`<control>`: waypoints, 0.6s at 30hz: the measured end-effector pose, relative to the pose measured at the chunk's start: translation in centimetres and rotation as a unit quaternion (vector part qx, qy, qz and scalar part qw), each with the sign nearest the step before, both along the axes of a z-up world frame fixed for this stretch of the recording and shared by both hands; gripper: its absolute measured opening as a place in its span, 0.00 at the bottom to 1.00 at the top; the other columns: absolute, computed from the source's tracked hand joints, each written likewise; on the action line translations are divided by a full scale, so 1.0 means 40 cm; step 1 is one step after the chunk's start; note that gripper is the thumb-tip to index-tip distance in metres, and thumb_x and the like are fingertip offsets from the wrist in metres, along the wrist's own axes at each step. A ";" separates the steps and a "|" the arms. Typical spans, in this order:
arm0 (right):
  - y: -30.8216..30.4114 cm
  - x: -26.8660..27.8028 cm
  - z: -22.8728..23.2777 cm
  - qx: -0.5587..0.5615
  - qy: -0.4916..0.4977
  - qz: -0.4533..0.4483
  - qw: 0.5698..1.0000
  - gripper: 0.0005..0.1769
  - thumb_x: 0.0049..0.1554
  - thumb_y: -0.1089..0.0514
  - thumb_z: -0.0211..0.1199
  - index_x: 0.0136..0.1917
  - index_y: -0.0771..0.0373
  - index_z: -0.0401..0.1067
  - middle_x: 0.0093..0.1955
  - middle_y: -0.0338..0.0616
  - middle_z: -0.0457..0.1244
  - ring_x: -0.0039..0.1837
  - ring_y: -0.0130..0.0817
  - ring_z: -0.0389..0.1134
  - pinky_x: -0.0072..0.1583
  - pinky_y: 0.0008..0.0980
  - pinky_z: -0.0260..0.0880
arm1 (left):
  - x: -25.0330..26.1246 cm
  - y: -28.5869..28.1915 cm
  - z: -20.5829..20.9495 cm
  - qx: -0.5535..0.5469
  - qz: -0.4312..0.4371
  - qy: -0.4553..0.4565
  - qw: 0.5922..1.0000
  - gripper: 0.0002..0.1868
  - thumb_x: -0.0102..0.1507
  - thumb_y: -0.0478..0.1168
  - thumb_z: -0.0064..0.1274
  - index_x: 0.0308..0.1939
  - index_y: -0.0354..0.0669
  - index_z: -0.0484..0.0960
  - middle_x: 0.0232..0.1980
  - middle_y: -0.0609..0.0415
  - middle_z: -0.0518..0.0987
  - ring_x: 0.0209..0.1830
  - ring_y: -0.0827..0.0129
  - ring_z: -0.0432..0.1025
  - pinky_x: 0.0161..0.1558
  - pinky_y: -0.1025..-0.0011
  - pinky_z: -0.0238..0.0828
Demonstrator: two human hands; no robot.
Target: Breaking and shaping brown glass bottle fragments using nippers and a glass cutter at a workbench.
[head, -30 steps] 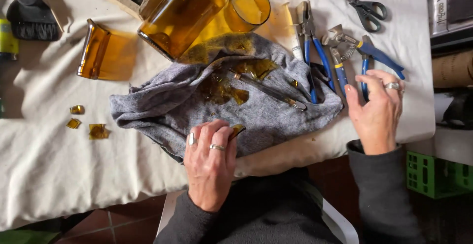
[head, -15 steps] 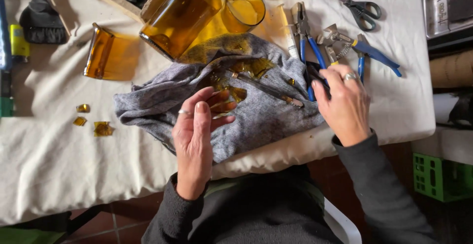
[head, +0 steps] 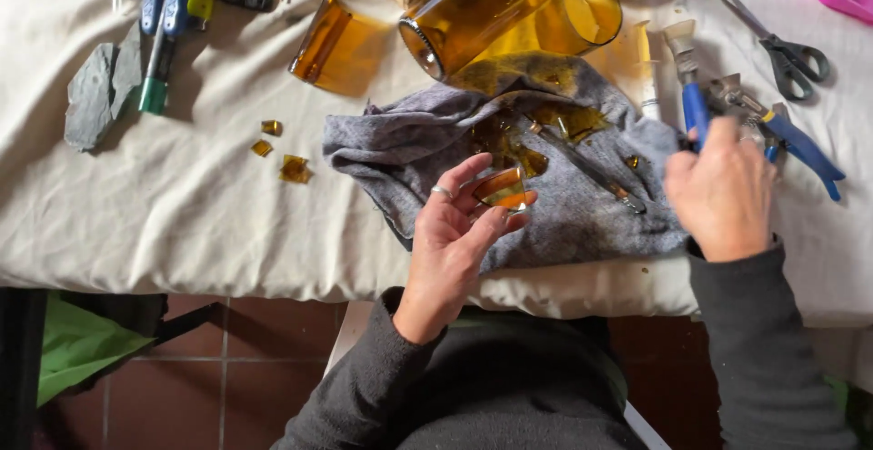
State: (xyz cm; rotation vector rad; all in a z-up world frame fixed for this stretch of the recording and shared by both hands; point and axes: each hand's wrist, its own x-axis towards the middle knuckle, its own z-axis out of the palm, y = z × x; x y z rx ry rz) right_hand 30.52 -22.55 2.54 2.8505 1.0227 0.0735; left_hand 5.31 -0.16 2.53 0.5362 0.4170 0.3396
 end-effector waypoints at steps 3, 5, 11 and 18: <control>-0.009 0.047 0.024 0.132 0.092 -0.048 0.986 0.09 0.66 0.59 0.59 0.48 0.67 0.72 0.41 0.53 0.66 0.43 0.48 0.69 0.49 0.47 0.68 | -0.007 -0.010 -0.013 0.008 0.010 -0.007 1.000 0.27 0.69 0.27 0.47 0.72 0.33 0.61 0.67 0.41 0.73 0.64 0.56 0.74 0.64 0.62 0.74; -0.008 0.079 0.042 0.231 0.178 -0.083 0.953 0.07 0.66 0.59 0.57 0.48 0.65 0.71 0.41 0.48 0.65 0.43 0.43 0.67 0.48 0.44 0.66 | -0.010 -0.007 -0.027 0.007 0.021 -0.008 1.000 0.25 0.69 0.27 0.47 0.71 0.31 0.63 0.67 0.41 0.74 0.64 0.57 0.74 0.64 0.63 0.73; -0.305 0.169 -0.026 0.509 0.469 -0.103 0.714 0.18 0.75 0.56 0.52 0.43 0.63 0.66 0.43 0.41 0.62 0.54 0.36 0.64 0.66 0.39 0.65 | -0.006 -0.005 -0.044 -0.037 0.004 -0.006 0.999 0.17 0.73 0.33 0.45 0.65 0.28 0.71 0.64 0.44 0.77 0.62 0.59 0.75 0.64 0.64 0.72; -0.311 -0.036 0.080 0.558 0.547 -0.037 0.623 0.27 0.71 0.44 0.57 0.35 0.61 0.64 0.42 0.43 0.63 0.65 0.40 0.62 0.81 0.64 0.47 | -0.005 -0.014 -0.030 -0.099 -0.014 -0.008 0.995 0.17 0.76 0.43 0.40 0.62 0.33 0.71 0.61 0.42 0.80 0.61 0.58 0.76 0.62 0.64 0.71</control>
